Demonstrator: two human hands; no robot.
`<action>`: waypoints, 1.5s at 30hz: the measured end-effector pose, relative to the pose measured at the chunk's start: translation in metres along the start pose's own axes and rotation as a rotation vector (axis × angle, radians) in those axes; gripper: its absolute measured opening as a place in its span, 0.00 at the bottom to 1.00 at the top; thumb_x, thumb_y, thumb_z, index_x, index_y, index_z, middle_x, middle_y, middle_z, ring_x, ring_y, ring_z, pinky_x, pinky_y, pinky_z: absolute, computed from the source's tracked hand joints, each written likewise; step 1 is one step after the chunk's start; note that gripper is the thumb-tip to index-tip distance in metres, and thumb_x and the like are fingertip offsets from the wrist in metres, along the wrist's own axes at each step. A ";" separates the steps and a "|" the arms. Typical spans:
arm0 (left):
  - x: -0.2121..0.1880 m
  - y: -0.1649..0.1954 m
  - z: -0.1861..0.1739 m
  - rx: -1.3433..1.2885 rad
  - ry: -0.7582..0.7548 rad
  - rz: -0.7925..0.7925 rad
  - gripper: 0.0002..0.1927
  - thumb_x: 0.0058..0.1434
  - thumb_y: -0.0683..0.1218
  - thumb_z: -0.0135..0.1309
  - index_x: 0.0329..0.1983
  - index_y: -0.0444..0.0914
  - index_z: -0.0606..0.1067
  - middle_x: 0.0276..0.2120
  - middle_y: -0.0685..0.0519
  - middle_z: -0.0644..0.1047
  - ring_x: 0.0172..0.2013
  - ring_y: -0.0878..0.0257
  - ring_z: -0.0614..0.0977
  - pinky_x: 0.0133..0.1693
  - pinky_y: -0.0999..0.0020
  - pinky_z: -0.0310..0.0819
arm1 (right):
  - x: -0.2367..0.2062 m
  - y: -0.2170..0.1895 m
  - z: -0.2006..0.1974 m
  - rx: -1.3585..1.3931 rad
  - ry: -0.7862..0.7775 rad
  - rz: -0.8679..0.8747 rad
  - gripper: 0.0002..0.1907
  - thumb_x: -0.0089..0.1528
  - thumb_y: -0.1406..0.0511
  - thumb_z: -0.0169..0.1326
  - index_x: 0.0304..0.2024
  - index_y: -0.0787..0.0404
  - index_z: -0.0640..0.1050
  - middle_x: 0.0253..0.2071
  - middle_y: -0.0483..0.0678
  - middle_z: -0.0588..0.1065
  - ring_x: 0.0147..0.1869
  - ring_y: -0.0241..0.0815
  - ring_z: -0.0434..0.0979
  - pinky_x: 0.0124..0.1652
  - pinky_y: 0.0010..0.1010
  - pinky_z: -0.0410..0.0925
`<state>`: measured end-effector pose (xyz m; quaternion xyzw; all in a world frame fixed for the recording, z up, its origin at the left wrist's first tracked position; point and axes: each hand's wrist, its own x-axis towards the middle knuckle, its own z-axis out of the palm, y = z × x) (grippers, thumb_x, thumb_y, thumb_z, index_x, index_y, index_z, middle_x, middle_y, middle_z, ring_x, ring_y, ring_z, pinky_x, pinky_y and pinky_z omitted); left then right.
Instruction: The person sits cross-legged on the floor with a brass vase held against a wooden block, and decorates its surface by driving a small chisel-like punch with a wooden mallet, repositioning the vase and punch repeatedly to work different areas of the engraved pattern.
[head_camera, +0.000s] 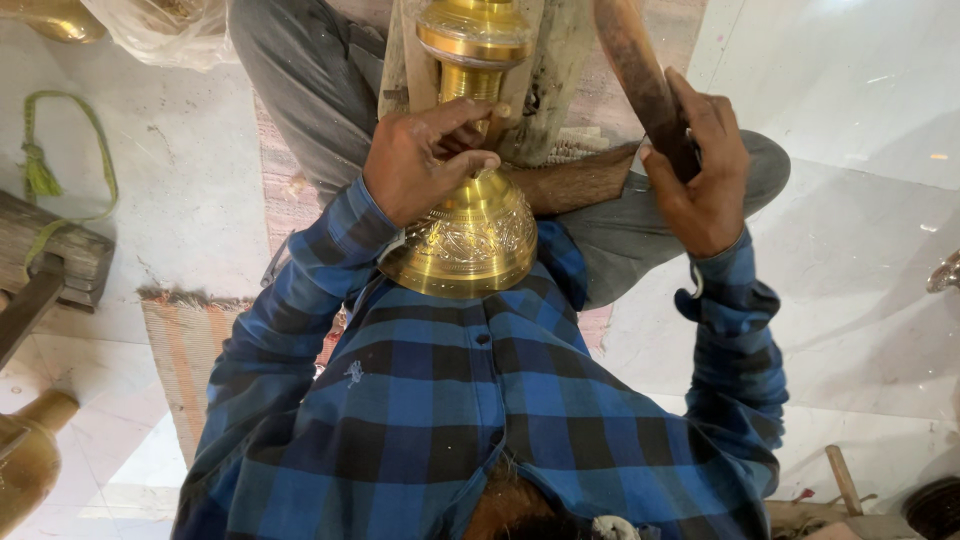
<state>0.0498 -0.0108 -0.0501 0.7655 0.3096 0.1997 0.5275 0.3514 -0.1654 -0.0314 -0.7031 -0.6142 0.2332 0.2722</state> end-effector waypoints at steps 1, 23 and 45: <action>0.002 0.000 0.000 0.001 0.006 -0.007 0.26 0.59 0.43 0.71 0.60 0.42 0.78 0.50 0.42 0.83 0.41 0.60 0.88 0.43 0.68 0.86 | 0.003 0.000 -0.004 0.002 -0.023 -0.020 0.37 0.65 0.76 0.61 0.76 0.60 0.66 0.57 0.55 0.71 0.57 0.48 0.76 0.54 0.36 0.74; 0.008 0.005 -0.007 0.023 -0.066 -0.146 0.24 0.59 0.43 0.69 0.58 0.35 0.77 0.35 0.44 0.84 0.33 0.60 0.88 0.38 0.68 0.85 | 0.040 -0.022 -0.033 0.018 -0.093 -0.140 0.33 0.64 0.79 0.56 0.71 0.57 0.71 0.56 0.55 0.73 0.58 0.49 0.76 0.57 0.36 0.74; 0.011 -0.001 -0.015 -0.065 -0.108 -0.060 0.26 0.59 0.43 0.69 0.59 0.32 0.76 0.37 0.44 0.84 0.34 0.61 0.87 0.38 0.68 0.83 | 0.039 -0.039 -0.035 -0.152 -0.053 -0.133 0.31 0.64 0.78 0.58 0.69 0.57 0.72 0.53 0.53 0.73 0.56 0.48 0.77 0.56 0.41 0.73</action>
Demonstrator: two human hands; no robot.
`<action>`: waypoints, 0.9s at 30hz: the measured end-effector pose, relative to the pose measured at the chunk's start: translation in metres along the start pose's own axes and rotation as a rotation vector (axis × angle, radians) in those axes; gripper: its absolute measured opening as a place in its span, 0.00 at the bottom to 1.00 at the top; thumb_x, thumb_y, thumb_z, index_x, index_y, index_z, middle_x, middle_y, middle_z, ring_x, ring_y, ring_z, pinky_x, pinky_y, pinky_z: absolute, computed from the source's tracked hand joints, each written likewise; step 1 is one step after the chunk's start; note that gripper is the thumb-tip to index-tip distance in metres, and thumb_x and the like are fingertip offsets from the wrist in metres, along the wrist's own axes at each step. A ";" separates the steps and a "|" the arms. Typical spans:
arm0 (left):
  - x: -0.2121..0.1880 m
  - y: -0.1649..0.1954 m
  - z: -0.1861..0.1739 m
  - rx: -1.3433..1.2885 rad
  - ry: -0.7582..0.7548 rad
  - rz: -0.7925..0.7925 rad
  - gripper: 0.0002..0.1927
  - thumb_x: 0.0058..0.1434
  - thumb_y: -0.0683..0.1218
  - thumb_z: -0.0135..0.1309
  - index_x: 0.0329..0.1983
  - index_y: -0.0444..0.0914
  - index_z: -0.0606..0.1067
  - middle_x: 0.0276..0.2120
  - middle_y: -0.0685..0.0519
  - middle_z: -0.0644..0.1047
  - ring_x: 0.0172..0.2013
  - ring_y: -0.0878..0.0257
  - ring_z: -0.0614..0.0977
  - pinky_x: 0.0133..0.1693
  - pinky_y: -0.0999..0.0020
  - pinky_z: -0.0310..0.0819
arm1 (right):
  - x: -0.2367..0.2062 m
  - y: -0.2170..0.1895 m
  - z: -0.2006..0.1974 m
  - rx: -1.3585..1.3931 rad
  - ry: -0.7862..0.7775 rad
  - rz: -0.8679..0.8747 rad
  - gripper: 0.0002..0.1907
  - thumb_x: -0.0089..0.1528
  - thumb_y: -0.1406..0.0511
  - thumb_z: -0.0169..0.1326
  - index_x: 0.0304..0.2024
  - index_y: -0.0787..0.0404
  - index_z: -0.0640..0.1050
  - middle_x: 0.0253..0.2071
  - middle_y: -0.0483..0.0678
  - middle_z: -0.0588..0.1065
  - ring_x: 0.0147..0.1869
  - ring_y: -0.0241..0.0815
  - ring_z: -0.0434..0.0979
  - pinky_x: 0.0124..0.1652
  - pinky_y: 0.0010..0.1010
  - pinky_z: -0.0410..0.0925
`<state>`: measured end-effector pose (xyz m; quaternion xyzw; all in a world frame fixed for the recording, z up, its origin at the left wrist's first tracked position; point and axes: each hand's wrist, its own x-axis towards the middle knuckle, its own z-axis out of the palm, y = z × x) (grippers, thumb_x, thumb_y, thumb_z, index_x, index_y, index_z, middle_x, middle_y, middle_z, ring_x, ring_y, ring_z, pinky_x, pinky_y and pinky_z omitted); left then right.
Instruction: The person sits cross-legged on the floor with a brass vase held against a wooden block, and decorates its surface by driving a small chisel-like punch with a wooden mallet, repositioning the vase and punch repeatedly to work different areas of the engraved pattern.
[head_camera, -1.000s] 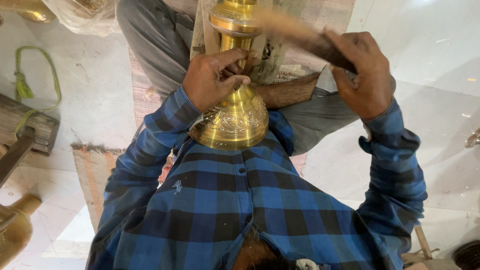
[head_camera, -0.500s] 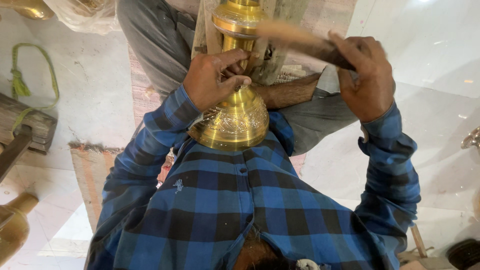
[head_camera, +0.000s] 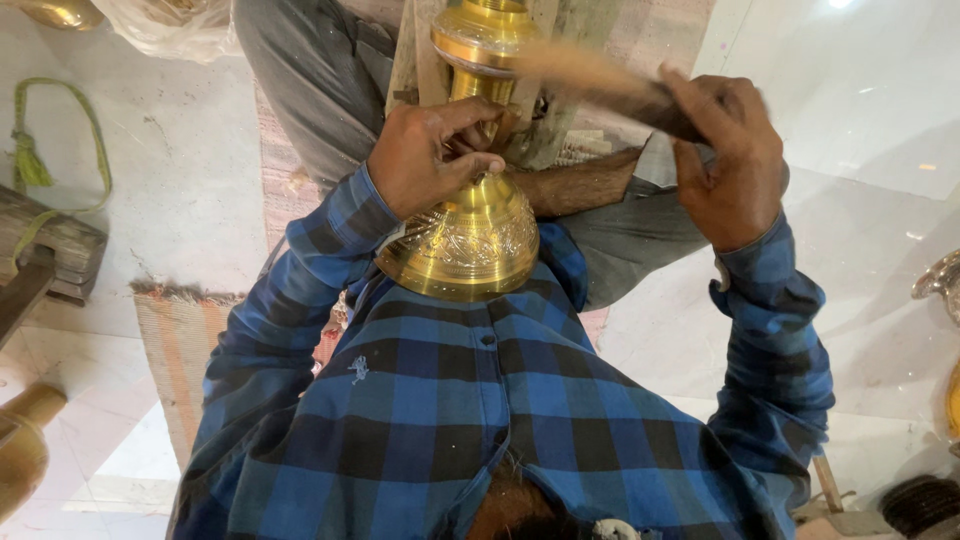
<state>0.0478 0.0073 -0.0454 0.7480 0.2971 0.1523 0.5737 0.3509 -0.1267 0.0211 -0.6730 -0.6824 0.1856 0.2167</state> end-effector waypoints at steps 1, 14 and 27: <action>0.000 0.001 0.000 -0.006 -0.002 -0.010 0.26 0.59 0.43 0.69 0.59 0.32 0.76 0.37 0.44 0.84 0.34 0.61 0.87 0.38 0.68 0.83 | -0.001 -0.001 0.000 0.178 -0.014 0.098 0.31 0.65 0.78 0.58 0.70 0.60 0.71 0.54 0.55 0.73 0.57 0.48 0.77 0.54 0.38 0.73; 0.002 0.000 -0.004 0.014 -0.032 0.015 0.24 0.60 0.43 0.68 0.58 0.33 0.76 0.37 0.44 0.84 0.35 0.61 0.87 0.38 0.67 0.83 | -0.016 0.025 0.012 -0.112 0.039 -0.068 0.34 0.65 0.79 0.63 0.71 0.53 0.70 0.51 0.50 0.73 0.50 0.45 0.76 0.48 0.35 0.74; 0.002 -0.003 -0.005 0.024 -0.016 0.085 0.25 0.62 0.43 0.68 0.61 0.31 0.75 0.43 0.40 0.84 0.38 0.59 0.88 0.41 0.66 0.84 | -0.019 0.018 0.017 0.472 0.017 0.156 0.32 0.71 0.80 0.57 0.75 0.63 0.64 0.58 0.52 0.67 0.64 0.43 0.72 0.65 0.33 0.71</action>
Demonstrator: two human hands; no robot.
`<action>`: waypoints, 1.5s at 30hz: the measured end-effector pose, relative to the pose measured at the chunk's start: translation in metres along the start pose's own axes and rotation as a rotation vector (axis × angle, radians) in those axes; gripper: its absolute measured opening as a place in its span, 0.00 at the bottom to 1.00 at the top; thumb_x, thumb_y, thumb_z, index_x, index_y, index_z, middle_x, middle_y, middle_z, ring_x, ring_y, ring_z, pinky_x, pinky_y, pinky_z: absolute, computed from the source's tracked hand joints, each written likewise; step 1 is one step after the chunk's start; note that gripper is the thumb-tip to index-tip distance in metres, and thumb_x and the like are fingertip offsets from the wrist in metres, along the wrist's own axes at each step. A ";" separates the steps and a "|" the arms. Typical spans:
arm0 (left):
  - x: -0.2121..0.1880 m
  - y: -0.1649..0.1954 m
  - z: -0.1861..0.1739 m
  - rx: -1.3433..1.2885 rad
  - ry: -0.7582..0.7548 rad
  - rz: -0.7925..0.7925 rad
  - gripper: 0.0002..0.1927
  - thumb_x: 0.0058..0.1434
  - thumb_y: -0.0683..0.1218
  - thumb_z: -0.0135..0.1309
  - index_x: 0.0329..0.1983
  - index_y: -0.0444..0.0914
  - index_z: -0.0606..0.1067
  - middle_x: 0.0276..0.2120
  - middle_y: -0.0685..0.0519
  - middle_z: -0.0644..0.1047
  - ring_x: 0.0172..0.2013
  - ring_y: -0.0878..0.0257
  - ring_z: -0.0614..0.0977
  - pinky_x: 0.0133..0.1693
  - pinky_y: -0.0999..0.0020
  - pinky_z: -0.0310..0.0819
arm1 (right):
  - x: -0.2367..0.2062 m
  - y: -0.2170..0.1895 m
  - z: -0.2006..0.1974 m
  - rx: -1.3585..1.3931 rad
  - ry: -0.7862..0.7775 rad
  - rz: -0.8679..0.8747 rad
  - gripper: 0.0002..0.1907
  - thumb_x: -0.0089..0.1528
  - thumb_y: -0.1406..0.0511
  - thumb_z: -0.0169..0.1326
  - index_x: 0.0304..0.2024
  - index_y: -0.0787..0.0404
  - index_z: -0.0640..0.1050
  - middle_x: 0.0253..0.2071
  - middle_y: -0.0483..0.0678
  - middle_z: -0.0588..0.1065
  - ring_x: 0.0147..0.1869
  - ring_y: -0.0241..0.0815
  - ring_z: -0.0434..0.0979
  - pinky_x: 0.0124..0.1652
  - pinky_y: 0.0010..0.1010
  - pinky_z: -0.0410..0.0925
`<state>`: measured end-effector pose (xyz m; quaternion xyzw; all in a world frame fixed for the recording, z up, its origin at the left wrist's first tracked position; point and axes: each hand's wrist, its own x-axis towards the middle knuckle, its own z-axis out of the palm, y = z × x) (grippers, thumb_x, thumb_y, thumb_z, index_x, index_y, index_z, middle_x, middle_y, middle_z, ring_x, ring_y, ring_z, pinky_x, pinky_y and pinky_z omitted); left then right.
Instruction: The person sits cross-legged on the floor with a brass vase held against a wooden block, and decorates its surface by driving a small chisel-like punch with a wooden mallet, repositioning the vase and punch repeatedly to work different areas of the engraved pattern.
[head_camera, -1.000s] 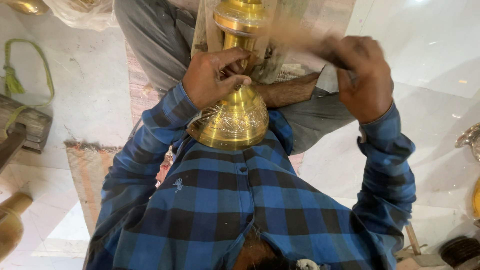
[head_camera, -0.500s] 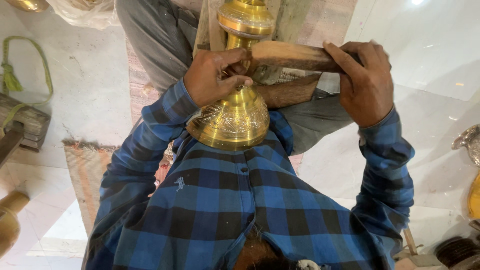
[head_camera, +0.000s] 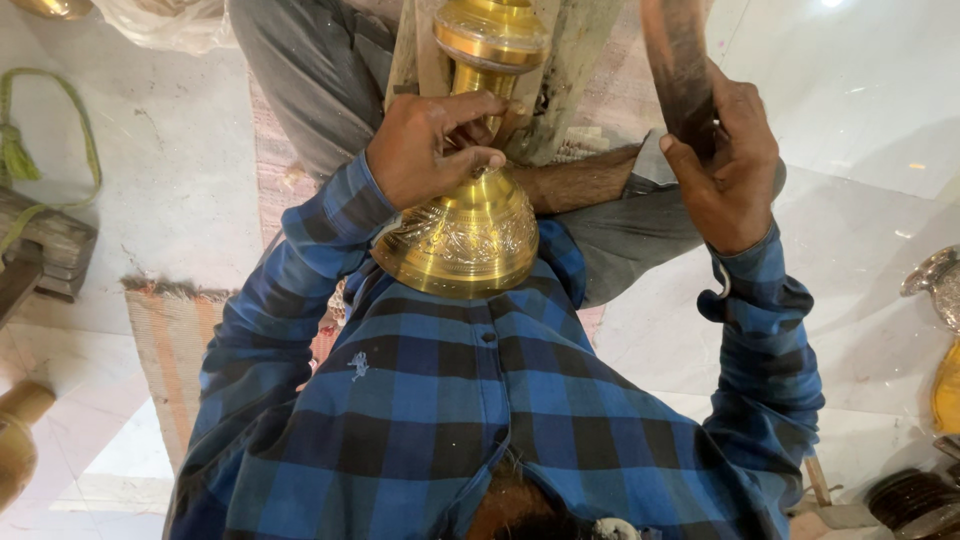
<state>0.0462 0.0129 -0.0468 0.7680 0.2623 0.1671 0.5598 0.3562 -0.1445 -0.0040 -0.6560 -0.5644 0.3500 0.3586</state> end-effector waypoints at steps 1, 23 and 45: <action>0.000 0.001 -0.001 -0.016 -0.003 -0.006 0.25 0.62 0.43 0.67 0.61 0.31 0.75 0.43 0.40 0.84 0.38 0.59 0.88 0.41 0.66 0.84 | 0.002 0.002 0.003 0.103 -0.008 -0.024 0.32 0.72 0.80 0.55 0.76 0.63 0.62 0.60 0.51 0.66 0.69 0.43 0.71 0.70 0.33 0.71; 0.001 0.002 0.004 -0.009 -0.002 -0.087 0.25 0.59 0.43 0.68 0.59 0.34 0.77 0.36 0.45 0.84 0.34 0.61 0.87 0.38 0.68 0.84 | 0.019 -0.012 -0.001 -0.151 -0.048 -0.084 0.33 0.67 0.79 0.58 0.72 0.54 0.69 0.60 0.54 0.73 0.64 0.54 0.75 0.65 0.39 0.72; 0.000 0.002 -0.006 -0.072 -0.011 0.072 0.24 0.62 0.43 0.69 0.58 0.32 0.76 0.40 0.42 0.84 0.39 0.59 0.88 0.43 0.67 0.85 | 0.017 -0.037 -0.001 -0.397 -0.020 -0.019 0.28 0.62 0.80 0.56 0.64 0.57 0.76 0.55 0.55 0.72 0.60 0.51 0.75 0.60 0.36 0.73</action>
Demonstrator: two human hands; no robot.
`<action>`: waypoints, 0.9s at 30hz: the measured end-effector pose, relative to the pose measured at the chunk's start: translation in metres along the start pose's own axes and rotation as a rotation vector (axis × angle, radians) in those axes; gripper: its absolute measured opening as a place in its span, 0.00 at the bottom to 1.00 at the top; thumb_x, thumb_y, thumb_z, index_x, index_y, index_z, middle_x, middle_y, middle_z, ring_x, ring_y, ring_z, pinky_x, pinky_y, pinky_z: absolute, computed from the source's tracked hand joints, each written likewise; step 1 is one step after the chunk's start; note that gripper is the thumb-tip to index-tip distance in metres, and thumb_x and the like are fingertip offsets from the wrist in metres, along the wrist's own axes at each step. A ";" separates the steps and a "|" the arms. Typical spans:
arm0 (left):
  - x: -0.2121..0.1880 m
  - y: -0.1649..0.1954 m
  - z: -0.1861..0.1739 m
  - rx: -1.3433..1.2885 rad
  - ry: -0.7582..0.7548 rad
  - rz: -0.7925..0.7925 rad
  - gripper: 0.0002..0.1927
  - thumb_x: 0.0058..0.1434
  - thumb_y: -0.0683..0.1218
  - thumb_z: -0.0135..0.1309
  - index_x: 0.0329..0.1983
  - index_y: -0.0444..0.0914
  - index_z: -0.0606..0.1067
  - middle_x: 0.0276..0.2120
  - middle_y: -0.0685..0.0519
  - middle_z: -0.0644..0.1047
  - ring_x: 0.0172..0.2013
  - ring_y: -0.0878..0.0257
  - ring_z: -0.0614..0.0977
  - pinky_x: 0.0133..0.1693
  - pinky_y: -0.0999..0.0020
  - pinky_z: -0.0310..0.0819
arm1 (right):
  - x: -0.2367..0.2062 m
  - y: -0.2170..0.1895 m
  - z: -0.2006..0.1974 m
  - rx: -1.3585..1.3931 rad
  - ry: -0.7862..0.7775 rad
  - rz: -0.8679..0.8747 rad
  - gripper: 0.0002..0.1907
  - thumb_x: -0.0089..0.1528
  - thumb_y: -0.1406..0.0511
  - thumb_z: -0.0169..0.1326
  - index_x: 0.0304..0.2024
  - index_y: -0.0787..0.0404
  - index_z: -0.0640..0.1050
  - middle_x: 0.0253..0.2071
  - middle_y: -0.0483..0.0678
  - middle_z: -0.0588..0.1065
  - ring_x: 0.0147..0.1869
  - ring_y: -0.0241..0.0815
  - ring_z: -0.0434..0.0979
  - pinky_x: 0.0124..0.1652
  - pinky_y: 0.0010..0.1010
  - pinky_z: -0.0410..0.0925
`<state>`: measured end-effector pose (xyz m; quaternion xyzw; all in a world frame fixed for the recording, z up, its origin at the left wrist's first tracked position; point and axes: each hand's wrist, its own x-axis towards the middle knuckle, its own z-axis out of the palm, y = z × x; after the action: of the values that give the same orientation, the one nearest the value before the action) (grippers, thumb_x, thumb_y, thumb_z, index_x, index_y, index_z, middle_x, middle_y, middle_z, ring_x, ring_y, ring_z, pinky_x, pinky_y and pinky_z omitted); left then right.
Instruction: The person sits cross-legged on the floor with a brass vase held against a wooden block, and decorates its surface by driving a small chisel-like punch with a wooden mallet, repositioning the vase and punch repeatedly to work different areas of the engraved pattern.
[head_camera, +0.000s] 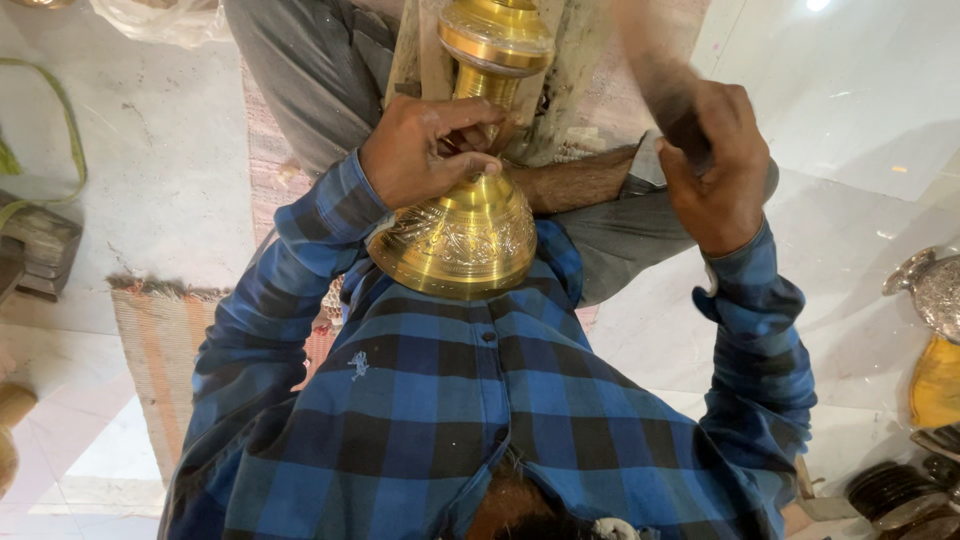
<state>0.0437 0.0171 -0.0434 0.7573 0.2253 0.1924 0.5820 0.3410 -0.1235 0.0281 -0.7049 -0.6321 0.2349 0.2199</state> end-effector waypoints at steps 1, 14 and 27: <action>0.000 0.000 0.000 -0.008 -0.013 -0.019 0.23 0.62 0.43 0.69 0.58 0.32 0.76 0.39 0.43 0.84 0.38 0.59 0.88 0.42 0.68 0.85 | -0.001 0.001 0.001 -0.106 -0.019 -0.068 0.28 0.63 0.81 0.56 0.64 0.59 0.78 0.56 0.56 0.72 0.62 0.53 0.74 0.63 0.37 0.73; 0.001 -0.004 -0.001 -0.008 -0.009 0.023 0.23 0.61 0.42 0.69 0.57 0.33 0.77 0.38 0.44 0.84 0.37 0.61 0.87 0.41 0.69 0.83 | -0.005 0.016 0.011 0.050 0.022 -0.033 0.30 0.65 0.79 0.59 0.69 0.58 0.74 0.58 0.56 0.72 0.61 0.48 0.76 0.57 0.35 0.75; 0.003 -0.002 -0.006 -0.033 -0.072 -0.082 0.23 0.62 0.44 0.68 0.59 0.33 0.77 0.35 0.46 0.84 0.34 0.62 0.88 0.38 0.70 0.83 | 0.006 -0.003 0.003 -0.099 0.010 -0.015 0.32 0.63 0.81 0.57 0.68 0.56 0.75 0.55 0.55 0.72 0.61 0.50 0.74 0.64 0.40 0.68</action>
<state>0.0424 0.0246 -0.0440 0.7441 0.2318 0.1444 0.6096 0.3374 -0.1171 0.0275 -0.7114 -0.6470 0.1985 0.1895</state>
